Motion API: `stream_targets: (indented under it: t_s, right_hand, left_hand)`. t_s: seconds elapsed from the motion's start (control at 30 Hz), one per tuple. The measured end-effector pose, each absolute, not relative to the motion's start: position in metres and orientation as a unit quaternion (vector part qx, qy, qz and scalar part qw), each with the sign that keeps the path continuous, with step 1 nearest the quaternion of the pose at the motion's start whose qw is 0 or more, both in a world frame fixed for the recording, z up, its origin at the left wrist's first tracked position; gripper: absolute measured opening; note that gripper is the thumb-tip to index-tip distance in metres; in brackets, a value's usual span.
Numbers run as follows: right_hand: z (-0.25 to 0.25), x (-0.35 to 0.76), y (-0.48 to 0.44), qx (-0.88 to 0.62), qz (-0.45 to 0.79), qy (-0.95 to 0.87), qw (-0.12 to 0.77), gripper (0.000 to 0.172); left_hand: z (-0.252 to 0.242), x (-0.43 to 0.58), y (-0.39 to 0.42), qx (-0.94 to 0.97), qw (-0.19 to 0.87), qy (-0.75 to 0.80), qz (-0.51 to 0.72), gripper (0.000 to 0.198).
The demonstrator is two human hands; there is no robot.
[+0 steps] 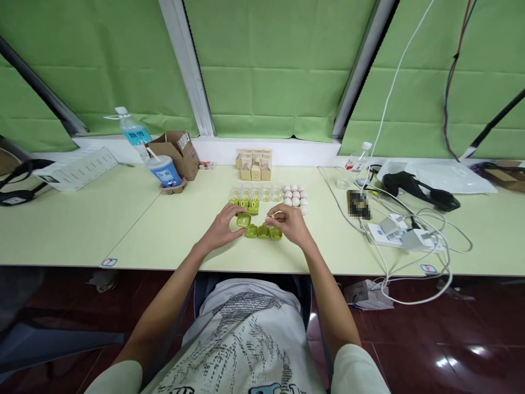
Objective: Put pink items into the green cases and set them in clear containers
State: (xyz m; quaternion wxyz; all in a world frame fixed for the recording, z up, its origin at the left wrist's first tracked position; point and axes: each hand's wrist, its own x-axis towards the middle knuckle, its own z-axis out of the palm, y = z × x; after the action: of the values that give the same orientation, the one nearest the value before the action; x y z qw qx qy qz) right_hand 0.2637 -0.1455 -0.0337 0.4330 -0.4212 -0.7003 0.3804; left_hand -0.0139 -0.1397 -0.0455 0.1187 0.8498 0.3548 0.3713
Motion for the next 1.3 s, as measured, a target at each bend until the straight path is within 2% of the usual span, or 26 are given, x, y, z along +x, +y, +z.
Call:
stream_targets:
  t_s: [0.1, 0.23, 0.37, 0.5, 0.7, 0.83, 1.03, 1.17, 1.3]
  right_hand:
    - [-0.029, 0.241, -0.16, -0.366, 0.326, -0.737, 0.466, 0.036]
    - [-0.033, 0.224, -0.165, -0.332, 0.218, -0.787, 0.472, 0.033]
    - [-0.041, 0.222, -0.159, -0.346, 0.079, -0.845, 0.399, 0.032]
    - [-0.044, 0.223, -0.157, -0.339, 0.001, -0.882, 0.328, 0.036]
    - [-0.046, 0.223, -0.16, -0.316, -0.081, -0.901, 0.285, 0.033]
    - [-0.05, 0.223, -0.158, -0.26, -0.138, -0.905, 0.308, 0.023]
    - [-0.052, 0.218, -0.157, -0.219, -0.18, -0.888, 0.362, 0.023]
    - [-0.047, 0.219, -0.159, -0.239, -0.158, -0.884, 0.37, 0.023]
    - [-0.042, 0.223, -0.159, -0.233, -0.126, -0.885, 0.383, 0.026]
  left_hand:
    - [-0.045, -0.009, -0.144, 0.855, 0.118, 0.333, 0.379, 0.042]
    - [-0.042, -0.006, -0.149, 0.855, 0.133, 0.336, 0.371, 0.046]
    - [-0.039, -0.005, -0.153, 0.855, 0.143, 0.326, 0.378, 0.05]
    - [-0.037, -0.005, -0.155, 0.854, 0.149, 0.321, 0.381, 0.053]
    - [-0.037, -0.008, -0.155, 0.854, 0.157, 0.314, 0.383, 0.056]
    - [-0.038, -0.011, -0.153, 0.857, 0.176, 0.306, 0.376, 0.058]
    - [-0.037, -0.012, -0.153, 0.84, 0.226, 0.31, 0.384, 0.059]
    - [-0.032, -0.012, -0.152, 0.818, 0.284, 0.316, 0.388, 0.066]
    - [-0.029, -0.012, -0.152, 0.807, 0.295, 0.315, 0.402, 0.064]
